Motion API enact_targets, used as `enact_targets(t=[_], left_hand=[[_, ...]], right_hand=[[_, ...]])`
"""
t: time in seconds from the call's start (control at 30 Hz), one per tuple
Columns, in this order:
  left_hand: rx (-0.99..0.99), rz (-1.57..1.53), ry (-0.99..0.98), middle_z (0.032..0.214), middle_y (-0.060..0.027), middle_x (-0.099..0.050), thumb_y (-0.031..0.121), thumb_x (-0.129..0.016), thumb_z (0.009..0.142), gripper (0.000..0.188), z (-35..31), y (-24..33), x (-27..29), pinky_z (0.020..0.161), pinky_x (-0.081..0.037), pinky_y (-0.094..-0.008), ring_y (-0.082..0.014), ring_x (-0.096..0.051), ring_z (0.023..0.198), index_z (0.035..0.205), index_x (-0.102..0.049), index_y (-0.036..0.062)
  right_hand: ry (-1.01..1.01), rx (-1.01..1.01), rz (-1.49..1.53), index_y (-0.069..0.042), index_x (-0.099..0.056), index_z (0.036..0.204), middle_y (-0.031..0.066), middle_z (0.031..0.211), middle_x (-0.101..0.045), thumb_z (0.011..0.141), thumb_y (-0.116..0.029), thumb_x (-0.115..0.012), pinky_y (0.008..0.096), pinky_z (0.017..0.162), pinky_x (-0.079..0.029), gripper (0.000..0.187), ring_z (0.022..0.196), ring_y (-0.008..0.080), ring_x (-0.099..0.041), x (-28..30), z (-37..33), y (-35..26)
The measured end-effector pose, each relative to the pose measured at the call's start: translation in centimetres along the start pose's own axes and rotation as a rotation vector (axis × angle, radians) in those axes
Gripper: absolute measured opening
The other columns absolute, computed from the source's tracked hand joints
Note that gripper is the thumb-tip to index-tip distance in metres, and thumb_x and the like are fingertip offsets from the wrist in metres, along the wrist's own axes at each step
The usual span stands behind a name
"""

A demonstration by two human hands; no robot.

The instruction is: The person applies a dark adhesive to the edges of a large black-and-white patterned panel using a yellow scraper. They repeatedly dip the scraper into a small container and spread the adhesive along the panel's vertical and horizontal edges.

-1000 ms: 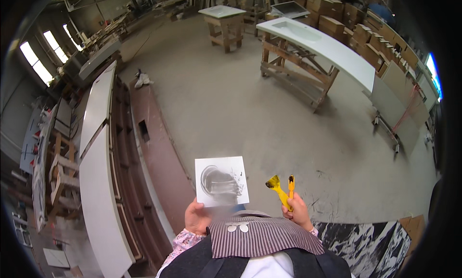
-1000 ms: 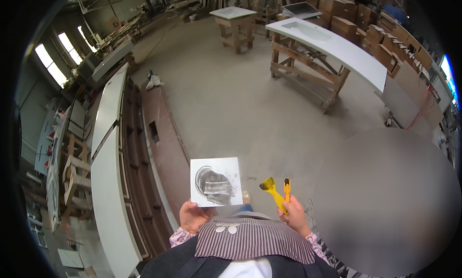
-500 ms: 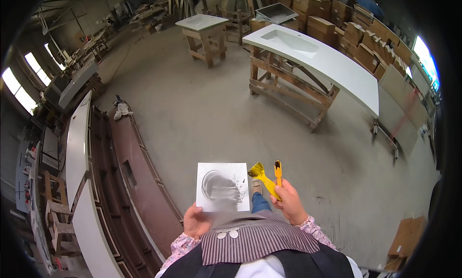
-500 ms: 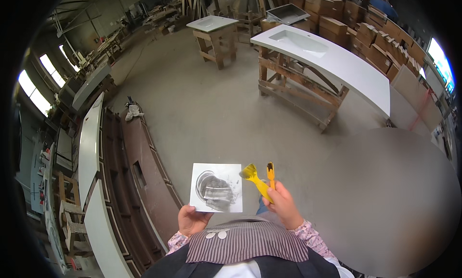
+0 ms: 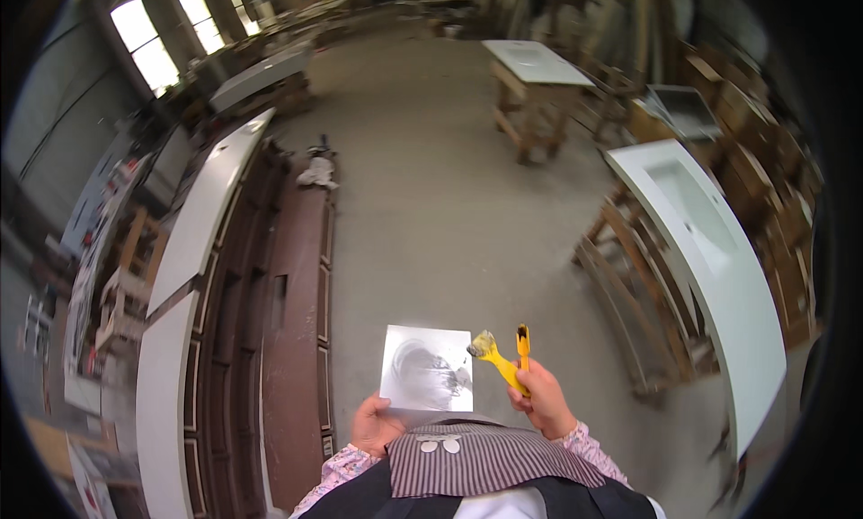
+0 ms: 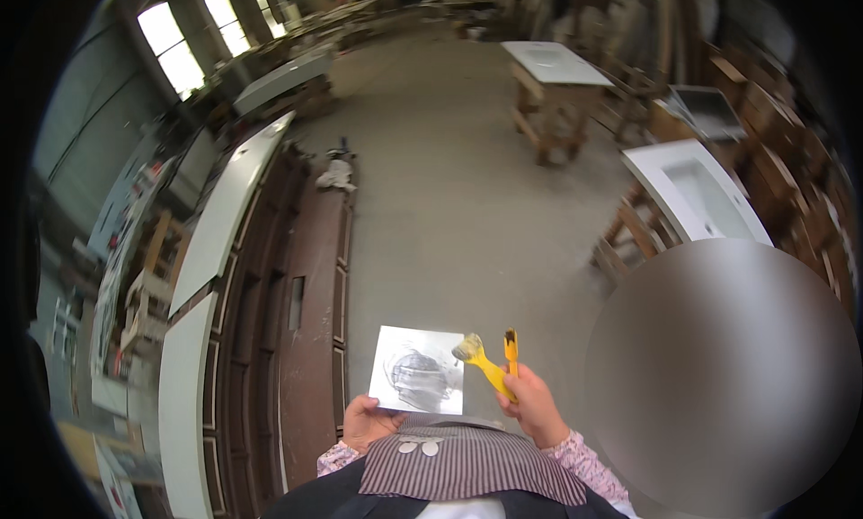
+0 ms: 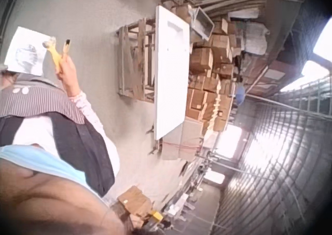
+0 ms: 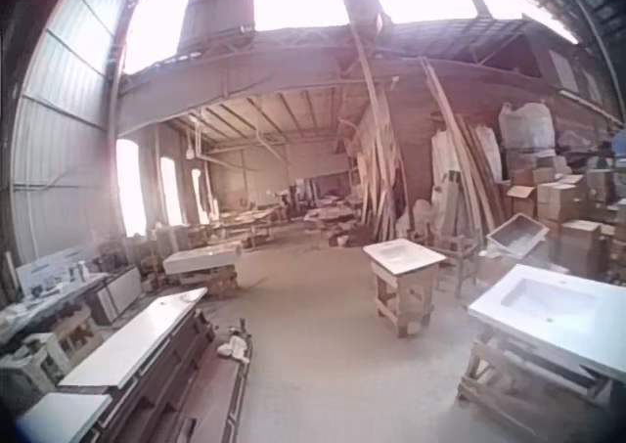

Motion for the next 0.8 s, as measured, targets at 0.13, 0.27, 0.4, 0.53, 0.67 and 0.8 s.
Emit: enact_targets(t=[0.13,0.27,0.4,0.53,0.67,0.8], left_hand=[[-0.02,-0.072,0.047,0.122,-0.0188,-0.058,0.009,-0.049,0.08,0.047,5.6,2.0,-1.0,0.094,-0.051,-0.0477,-0.034,-0.057,0.113,0.126,-0.049,-0.0032],[-0.061,-0.105,0.004,0.123,-0.0202,-0.054,0.007,-0.05,0.084,0.044,13.7,5.7,-1.1,0.092,-0.052,-0.0502,-0.0363,-0.056,0.112,0.127,-0.045,-0.004],[-0.06,-0.114,0.053,0.124,-0.0213,-0.053,0.008,-0.049,0.085,0.042,21.9,10.1,-4.0,0.092,-0.053,-0.0496,-0.0361,-0.056,0.113,0.125,-0.046,-0.0031],[-0.064,-0.156,-0.016,0.122,-0.0203,-0.056,0.008,-0.049,0.085,0.041,29.2,16.2,-7.1,0.094,-0.053,-0.0491,-0.0351,-0.057,0.112,0.124,-0.047,-0.0034],[-0.117,-0.111,0.03,0.117,-0.0185,-0.06,0.009,-0.048,0.084,0.04,34.9,21.6,-9.3,0.093,-0.053,-0.0482,-0.0331,-0.059,0.111,0.121,-0.05,-0.0031],[-0.16,-0.153,-0.032,0.115,-0.018,-0.061,0.012,-0.05,0.081,0.043,41.0,26.2,-10.2,0.092,-0.053,-0.0472,-0.0322,-0.061,0.107,0.122,-0.05,-0.0022]], right_hand=[[-0.107,-0.174,0.05,-0.005,-0.047,0.114,0.0027,0.065,-0.045,0.099,-0.019,-0.044,0.0204,0.043,-0.027,0.021,0.049,0.0064,-0.033,-0.4,7.1,-1.2],[-0.101,-0.188,-0.047,-0.005,-0.047,0.114,0.0034,0.067,-0.047,0.099,-0.019,-0.044,0.0206,0.044,-0.027,0.02,0.049,0.0066,-0.034,0.1,15.2,-4.6],[-0.041,-0.152,-0.099,-0.006,-0.046,0.113,0.0048,0.07,-0.051,0.099,-0.018,-0.044,0.021,0.045,-0.03,0.018,0.049,0.0072,-0.036,0.8,22.7,-10.4],[-0.04,-0.099,-0.139,-0.005,-0.046,0.112,0.0068,0.074,-0.056,0.099,-0.017,-0.044,0.023,0.048,-0.035,0.017,0.052,0.0094,-0.042,-0.5,30.0,-15.5],[-0.036,-0.121,-0.104,-0.005,-0.046,0.113,0.0079,0.078,-0.058,0.099,-0.017,-0.043,0.0244,0.051,-0.04,0.018,0.056,0.0112,-0.047,-1.5,37.1,-17.4],[-0.092,-0.211,-0.162,-0.005,-0.045,0.114,0.0065,0.079,-0.059,0.1,-0.018,-0.043,0.0227,0.052,-0.041,0.019,0.059,0.0101,-0.05,-1.9,45.7,-19.2]])
Point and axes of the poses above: each hand's wrist, its own z-axis towards the middle knuckle, its own x-axis out of the back of the hand, y = z × x, the point moved 10 cm from there along z, towards the middle knuckle
